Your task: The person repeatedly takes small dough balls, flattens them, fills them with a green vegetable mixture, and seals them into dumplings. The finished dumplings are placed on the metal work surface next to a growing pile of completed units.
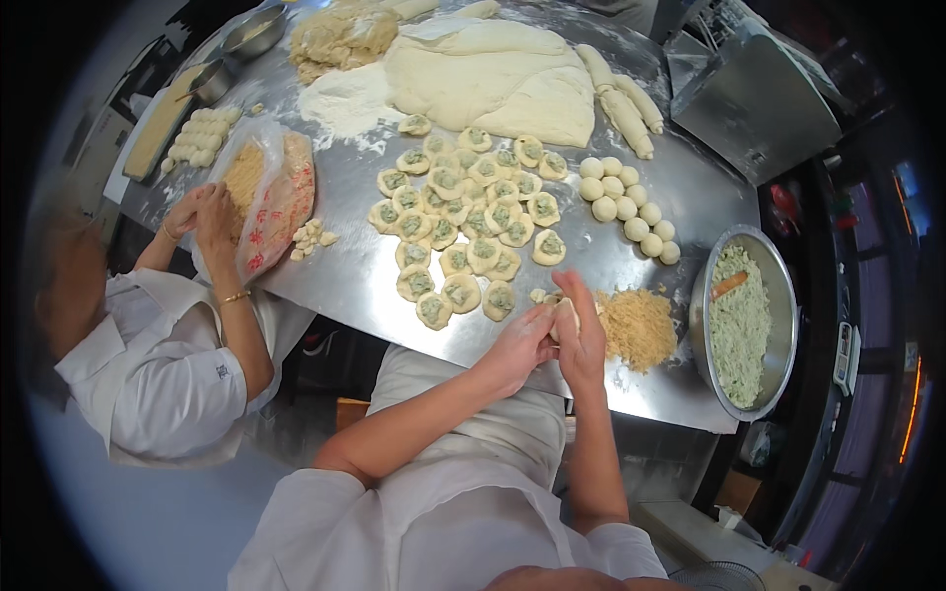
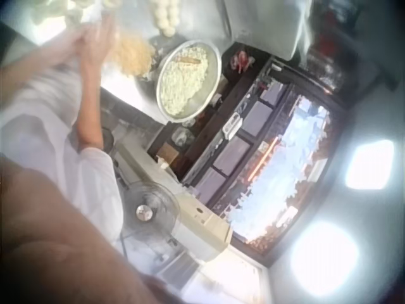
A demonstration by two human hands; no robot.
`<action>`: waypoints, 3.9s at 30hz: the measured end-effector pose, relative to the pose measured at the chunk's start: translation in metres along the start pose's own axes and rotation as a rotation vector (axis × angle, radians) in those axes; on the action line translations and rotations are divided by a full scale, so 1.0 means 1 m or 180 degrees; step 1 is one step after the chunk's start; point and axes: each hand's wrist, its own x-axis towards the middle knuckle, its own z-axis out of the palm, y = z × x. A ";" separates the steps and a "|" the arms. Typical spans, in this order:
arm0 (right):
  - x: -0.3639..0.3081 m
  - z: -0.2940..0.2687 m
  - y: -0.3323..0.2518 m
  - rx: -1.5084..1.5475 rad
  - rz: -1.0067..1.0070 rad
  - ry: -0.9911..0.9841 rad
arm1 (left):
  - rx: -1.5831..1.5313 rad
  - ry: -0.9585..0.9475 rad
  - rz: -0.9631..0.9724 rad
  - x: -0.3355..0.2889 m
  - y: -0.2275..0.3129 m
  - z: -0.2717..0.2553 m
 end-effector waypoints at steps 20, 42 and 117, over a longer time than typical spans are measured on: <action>-0.011 -0.001 -0.019 0.1035 0.0342 -0.0474 | 0.0422 -0.0255 0.0219 -0.015 0.007 -0.010; -0.023 -0.016 -0.036 0.0915 0.1571 -0.0914 | 0.0610 -0.0520 -0.0426 -0.023 0.002 -0.004; -0.027 0.024 0.009 0.0543 -0.0015 0.0275 | 0.0601 0.0487 0.0042 -0.022 -0.018 -0.003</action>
